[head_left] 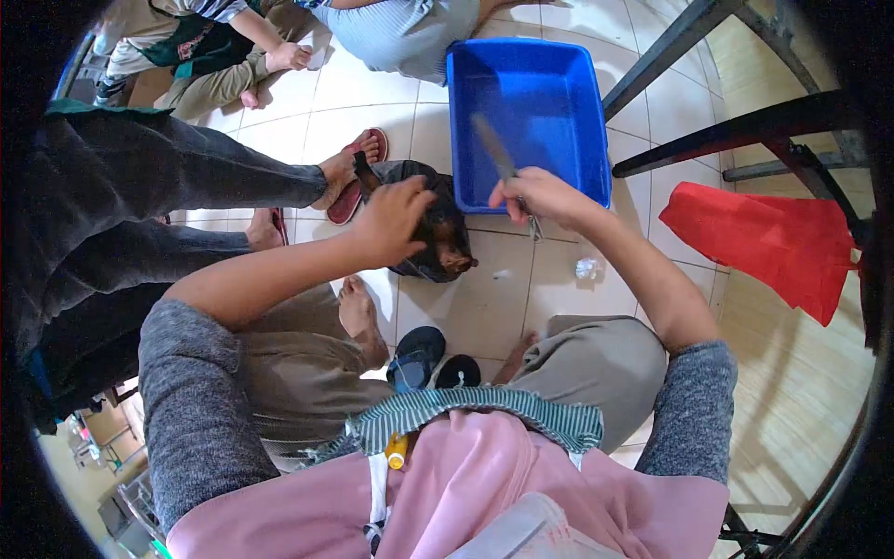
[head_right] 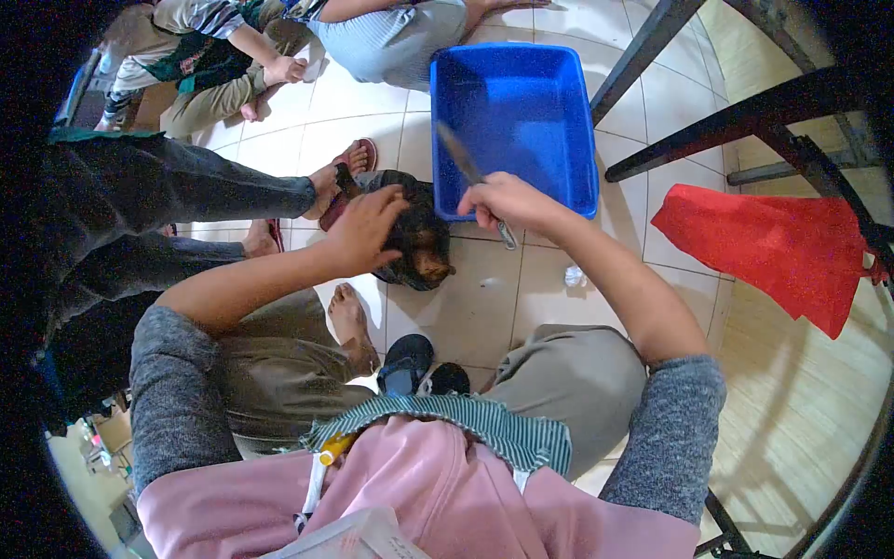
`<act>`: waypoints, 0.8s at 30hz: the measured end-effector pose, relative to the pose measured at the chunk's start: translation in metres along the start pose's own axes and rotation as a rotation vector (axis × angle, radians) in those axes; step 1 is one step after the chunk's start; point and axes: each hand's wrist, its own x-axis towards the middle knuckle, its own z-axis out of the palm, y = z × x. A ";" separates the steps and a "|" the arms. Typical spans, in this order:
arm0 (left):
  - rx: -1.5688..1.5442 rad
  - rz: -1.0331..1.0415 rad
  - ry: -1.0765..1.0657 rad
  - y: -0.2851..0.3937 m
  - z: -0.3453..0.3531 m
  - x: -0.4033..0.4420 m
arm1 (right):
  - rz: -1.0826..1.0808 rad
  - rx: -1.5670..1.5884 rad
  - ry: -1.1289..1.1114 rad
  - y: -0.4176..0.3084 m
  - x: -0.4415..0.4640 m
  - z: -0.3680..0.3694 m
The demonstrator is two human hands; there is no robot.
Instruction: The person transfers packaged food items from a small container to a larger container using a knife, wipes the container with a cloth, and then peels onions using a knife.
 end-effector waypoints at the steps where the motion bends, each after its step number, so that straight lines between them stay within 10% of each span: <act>1: -0.095 -0.084 -0.101 -0.013 0.004 -0.018 | 0.018 0.051 0.015 0.002 0.014 0.006; 4: -0.263 -0.216 -0.432 -0.046 0.014 -0.054 | -0.219 -0.574 0.223 0.002 0.031 0.037; 11: -0.350 -0.006 -0.811 -0.044 -0.047 -0.045 | -0.283 -0.466 0.247 0.024 0.044 0.102; 24: -0.591 -0.234 -0.602 -0.033 -0.135 0.019 | -0.026 0.162 0.232 0.031 0.080 0.080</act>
